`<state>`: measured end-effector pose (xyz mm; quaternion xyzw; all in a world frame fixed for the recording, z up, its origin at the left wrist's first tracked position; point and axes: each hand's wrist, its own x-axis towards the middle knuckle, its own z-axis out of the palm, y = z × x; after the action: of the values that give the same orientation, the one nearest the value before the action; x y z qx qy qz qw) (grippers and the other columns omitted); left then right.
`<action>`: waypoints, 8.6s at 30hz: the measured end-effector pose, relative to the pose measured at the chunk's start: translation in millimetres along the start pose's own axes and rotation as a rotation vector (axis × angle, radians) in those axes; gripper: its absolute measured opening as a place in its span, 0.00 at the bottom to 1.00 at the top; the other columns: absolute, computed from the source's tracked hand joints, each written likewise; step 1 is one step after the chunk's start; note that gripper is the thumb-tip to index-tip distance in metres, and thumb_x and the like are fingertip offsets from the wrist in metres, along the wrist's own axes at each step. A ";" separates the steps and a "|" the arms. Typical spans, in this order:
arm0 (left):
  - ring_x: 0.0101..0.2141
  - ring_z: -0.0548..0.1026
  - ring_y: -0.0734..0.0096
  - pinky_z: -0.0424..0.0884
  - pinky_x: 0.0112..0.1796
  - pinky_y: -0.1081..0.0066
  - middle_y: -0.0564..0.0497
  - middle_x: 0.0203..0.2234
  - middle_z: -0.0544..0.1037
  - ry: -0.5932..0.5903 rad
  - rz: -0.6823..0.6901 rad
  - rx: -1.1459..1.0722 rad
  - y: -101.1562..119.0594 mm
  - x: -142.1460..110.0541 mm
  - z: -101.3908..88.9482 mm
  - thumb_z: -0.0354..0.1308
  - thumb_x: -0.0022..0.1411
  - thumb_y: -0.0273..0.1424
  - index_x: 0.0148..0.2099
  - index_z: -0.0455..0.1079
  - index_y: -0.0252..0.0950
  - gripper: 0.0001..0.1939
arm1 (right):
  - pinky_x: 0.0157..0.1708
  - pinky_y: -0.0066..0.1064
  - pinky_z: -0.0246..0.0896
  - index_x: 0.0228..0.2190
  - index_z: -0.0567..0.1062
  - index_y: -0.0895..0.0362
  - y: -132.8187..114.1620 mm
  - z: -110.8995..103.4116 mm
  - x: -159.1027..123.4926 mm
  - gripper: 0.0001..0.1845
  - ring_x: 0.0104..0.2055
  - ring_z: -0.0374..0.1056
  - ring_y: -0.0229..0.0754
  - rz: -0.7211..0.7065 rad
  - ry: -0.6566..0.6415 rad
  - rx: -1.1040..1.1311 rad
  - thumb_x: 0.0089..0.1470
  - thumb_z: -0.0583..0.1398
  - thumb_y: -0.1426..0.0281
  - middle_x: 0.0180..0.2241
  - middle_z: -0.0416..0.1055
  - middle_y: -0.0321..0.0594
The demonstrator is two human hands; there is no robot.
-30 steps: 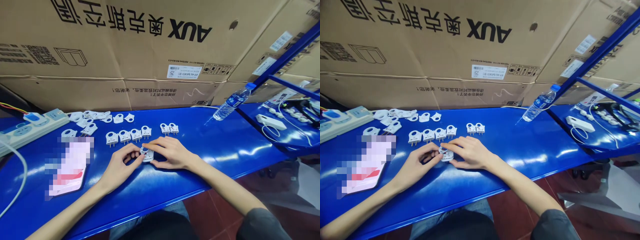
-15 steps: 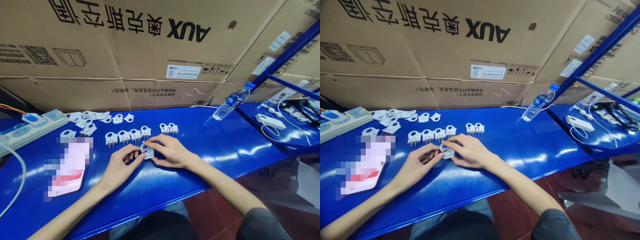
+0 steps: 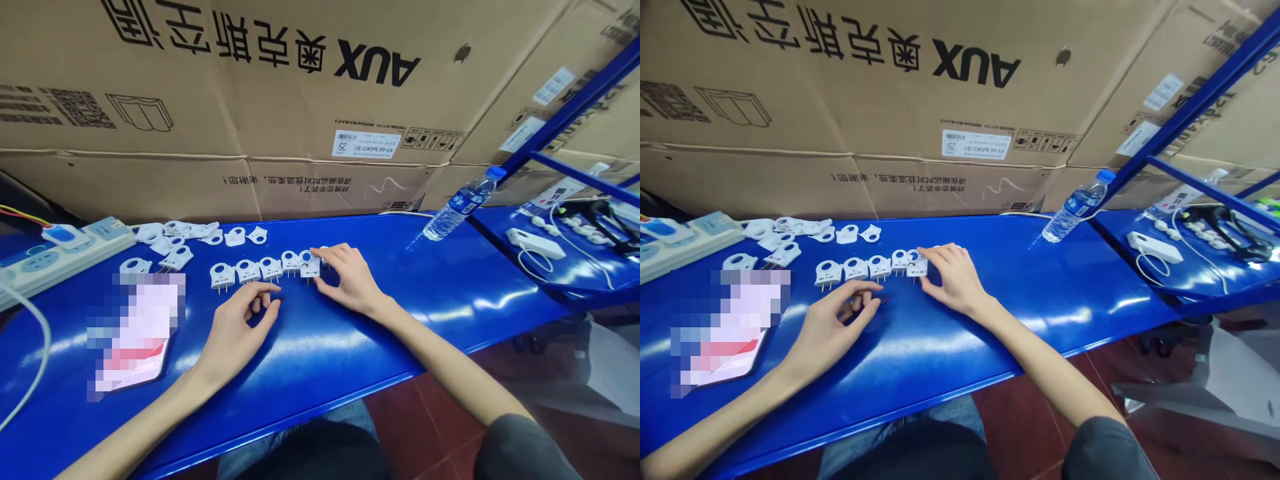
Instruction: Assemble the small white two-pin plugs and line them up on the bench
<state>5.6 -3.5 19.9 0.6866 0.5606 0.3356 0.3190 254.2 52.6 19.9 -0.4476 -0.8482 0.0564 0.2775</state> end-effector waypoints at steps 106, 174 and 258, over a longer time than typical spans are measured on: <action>0.41 0.77 0.64 0.74 0.43 0.64 0.51 0.38 0.81 0.105 0.330 0.130 -4.8 0.0 -2.1 0.55 0.71 0.37 0.42 0.76 0.41 0.10 | 0.61 0.50 0.58 0.59 0.70 0.58 -28.1 10.5 -6.8 0.25 0.57 0.65 0.53 -0.309 -0.193 0.051 0.61 0.60 0.69 0.52 0.76 0.47; 0.47 0.77 0.60 0.76 0.47 0.61 0.47 0.47 0.77 0.206 0.463 0.458 -9.5 -3.7 3.3 0.53 0.72 0.31 0.57 0.68 0.40 0.13 | 0.52 0.46 0.64 0.45 0.75 0.54 -29.6 17.1 -8.2 0.11 0.53 0.68 0.52 -0.029 0.054 0.048 0.59 0.63 0.70 0.49 0.78 0.44; 0.39 0.76 0.63 0.75 0.37 0.64 0.49 0.40 0.77 0.349 0.276 0.201 -4.3 2.7 -7.3 0.56 0.71 0.37 0.43 0.78 0.43 0.10 | 0.56 0.40 0.67 0.43 0.77 0.51 -31.1 30.9 4.5 0.07 0.56 0.70 0.42 -0.309 0.100 0.164 0.65 0.59 0.69 0.55 0.77 0.39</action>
<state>-2.4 0.4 20.8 0.7164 0.5389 0.4320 0.0983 213.4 42.4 6.6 -0.2899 -0.8846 0.0595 0.3603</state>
